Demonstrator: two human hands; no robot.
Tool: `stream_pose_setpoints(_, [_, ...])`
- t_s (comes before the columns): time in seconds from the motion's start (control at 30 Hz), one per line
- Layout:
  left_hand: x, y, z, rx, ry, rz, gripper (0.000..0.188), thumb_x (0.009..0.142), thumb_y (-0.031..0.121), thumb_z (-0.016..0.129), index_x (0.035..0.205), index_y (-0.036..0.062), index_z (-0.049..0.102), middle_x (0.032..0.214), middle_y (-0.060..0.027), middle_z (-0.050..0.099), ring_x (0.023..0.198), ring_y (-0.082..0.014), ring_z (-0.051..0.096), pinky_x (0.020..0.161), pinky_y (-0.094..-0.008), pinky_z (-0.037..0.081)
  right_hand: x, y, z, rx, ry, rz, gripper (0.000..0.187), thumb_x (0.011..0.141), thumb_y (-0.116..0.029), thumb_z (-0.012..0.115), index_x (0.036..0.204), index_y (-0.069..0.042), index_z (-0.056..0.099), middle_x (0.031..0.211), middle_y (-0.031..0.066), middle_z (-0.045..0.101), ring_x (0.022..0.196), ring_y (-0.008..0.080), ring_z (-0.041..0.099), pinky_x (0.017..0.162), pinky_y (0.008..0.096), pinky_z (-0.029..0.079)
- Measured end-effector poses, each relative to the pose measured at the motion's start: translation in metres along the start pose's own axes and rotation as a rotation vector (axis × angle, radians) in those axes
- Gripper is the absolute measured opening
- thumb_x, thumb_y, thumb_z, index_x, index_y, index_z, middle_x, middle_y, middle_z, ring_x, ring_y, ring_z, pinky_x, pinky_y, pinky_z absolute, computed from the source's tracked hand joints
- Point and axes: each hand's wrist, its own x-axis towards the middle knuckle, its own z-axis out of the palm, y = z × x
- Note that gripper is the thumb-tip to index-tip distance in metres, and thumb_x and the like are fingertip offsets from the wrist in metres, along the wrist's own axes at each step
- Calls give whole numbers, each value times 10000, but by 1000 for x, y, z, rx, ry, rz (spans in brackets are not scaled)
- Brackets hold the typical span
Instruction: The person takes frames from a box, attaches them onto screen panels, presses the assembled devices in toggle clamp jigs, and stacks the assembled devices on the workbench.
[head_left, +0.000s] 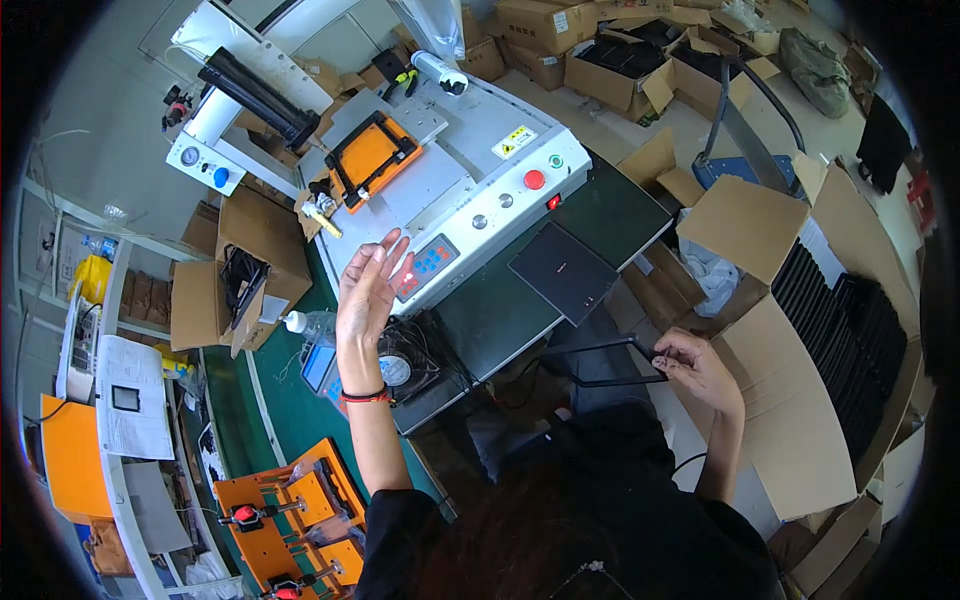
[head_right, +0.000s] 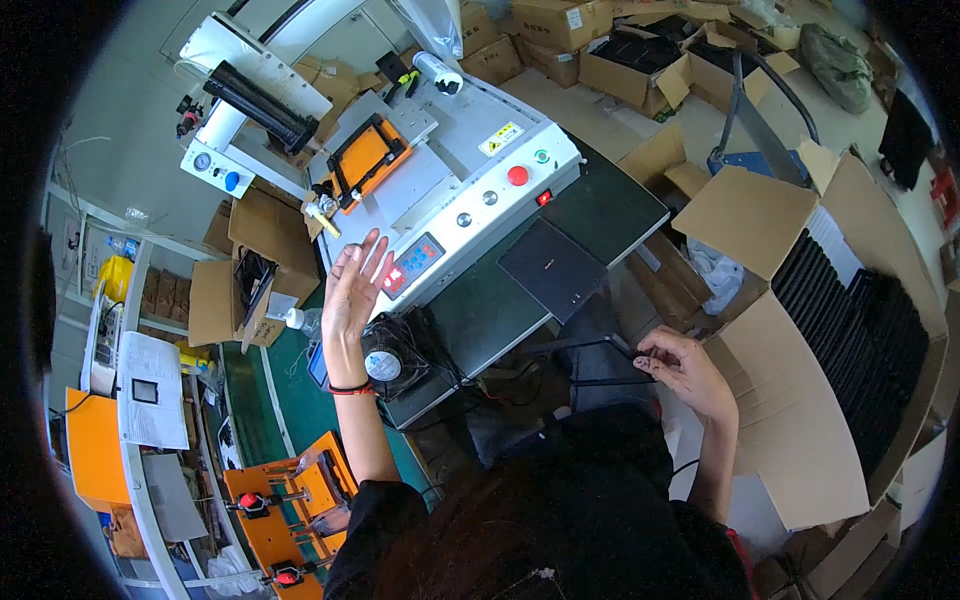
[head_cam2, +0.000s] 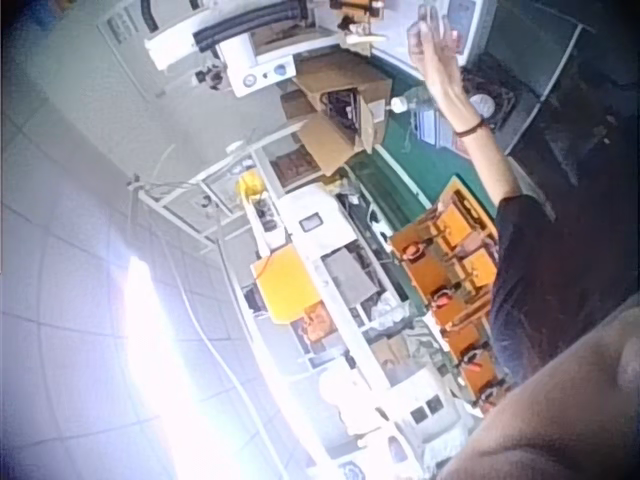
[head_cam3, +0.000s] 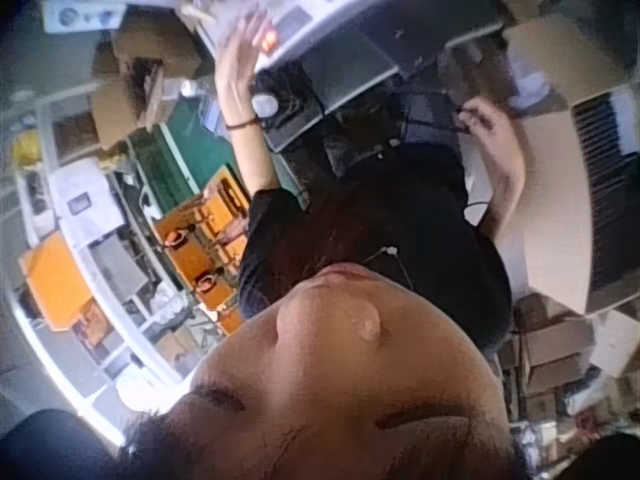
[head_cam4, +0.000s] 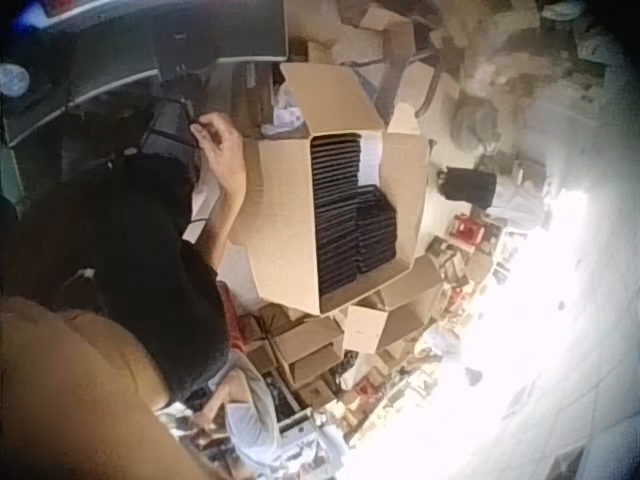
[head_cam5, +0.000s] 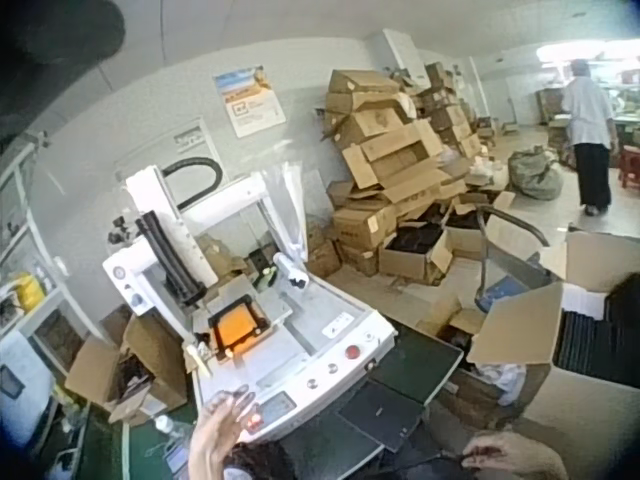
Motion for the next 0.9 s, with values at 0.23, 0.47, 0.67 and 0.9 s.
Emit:
stream_pose_setpoints(0.23, [0,-6,12,-44,26,129,120,935,181,584,873,106,514,955,-46,578,947,-186,571,907,-380,469,2,-1,-2,-32,-50,13,95,873,-15,595,938,32,544,871,53,511,765,101,509,646,240,434])
stream_pose_setpoints(0.47, [45,17,-10,442,219,316,256,960,308,542,875,66,545,748,-34,535,727,-116,508,690,-270,418,4,2,-7,-90,-74,-17,75,872,22,573,935,34,536,864,36,491,741,75,500,641,216,426])
stream_pose_setpoints(0.67, [122,32,-27,1116,489,323,761,874,496,581,1288,-98,349,1168,-231,517,1044,-270,533,880,-373,429,-2,-2,-7,-78,-41,-39,86,874,-10,601,922,27,540,848,30,479,719,72,464,610,222,406])
stream_pose_setpoints(0.9, [183,24,-22,1484,616,-167,1332,649,842,508,1378,-190,86,1372,-384,319,1328,-406,319,1098,-415,253,-15,-8,-17,-107,11,-26,147,861,-99,647,906,15,564,845,72,537,741,130,517,619,267,438])
